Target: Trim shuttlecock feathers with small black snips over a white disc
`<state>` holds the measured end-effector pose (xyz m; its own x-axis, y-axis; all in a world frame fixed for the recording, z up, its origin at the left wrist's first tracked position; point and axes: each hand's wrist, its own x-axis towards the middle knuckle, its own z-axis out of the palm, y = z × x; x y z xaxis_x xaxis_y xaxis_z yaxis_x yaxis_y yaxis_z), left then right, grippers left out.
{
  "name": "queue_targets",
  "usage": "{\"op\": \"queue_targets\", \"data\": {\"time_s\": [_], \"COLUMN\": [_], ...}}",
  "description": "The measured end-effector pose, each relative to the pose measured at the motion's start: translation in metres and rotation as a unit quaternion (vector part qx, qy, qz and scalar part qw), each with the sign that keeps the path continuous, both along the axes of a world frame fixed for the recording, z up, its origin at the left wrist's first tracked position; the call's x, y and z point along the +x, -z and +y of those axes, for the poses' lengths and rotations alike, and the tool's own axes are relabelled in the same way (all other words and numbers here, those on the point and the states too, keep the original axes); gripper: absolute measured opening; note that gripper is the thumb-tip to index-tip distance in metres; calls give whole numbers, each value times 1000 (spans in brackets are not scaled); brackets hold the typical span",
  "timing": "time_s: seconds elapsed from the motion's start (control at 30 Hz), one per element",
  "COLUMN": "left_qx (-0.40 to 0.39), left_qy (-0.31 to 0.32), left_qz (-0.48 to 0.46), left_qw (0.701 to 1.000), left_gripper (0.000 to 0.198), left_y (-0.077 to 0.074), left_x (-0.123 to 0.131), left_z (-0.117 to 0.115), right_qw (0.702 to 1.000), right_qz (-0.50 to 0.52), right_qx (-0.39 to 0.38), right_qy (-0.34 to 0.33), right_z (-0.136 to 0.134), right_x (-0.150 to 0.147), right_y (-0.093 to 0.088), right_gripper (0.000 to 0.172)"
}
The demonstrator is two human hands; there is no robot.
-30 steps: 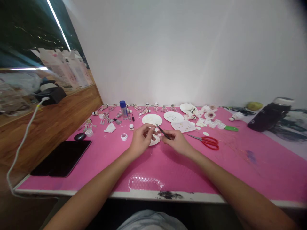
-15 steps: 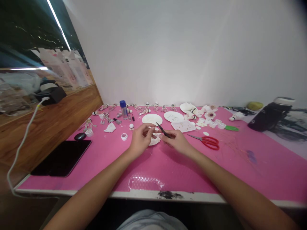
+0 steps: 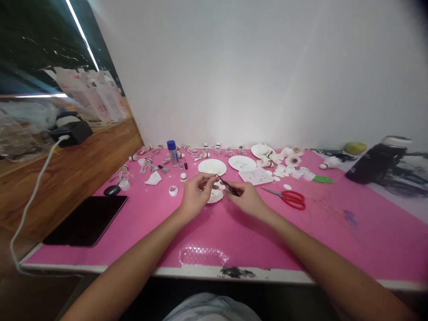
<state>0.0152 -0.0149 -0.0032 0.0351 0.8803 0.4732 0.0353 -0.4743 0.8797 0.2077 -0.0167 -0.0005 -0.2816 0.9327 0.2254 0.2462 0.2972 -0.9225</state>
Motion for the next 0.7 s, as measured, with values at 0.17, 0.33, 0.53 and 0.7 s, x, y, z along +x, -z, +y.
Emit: {"op": "queue_targets", "data": {"time_s": [0.17,0.33,0.53,0.7], "left_qx": [-4,-5,-9,-9], "left_qy": [0,-5,1,-3], "left_qz": [-1,-1,-14,-14], "left_qw": [1000,1000,1000,1000], "left_gripper": [31,29,29,31], "left_y": [0,1,1,1], "left_x": [0,0,1,1], "left_z": [0,-1,-1,0], "right_qw": [1000,1000,1000,1000], "right_qz": [16,3,0,-7], "right_qx": [2,4,-1,-2], "right_qy": [2,12,19,21], "right_z": [-1,-4,-7,-5], "right_x": [-2,-4,-4,-4], "right_y": [-3,-6,-9,-8], "right_gripper": [49,54,56,57]}}
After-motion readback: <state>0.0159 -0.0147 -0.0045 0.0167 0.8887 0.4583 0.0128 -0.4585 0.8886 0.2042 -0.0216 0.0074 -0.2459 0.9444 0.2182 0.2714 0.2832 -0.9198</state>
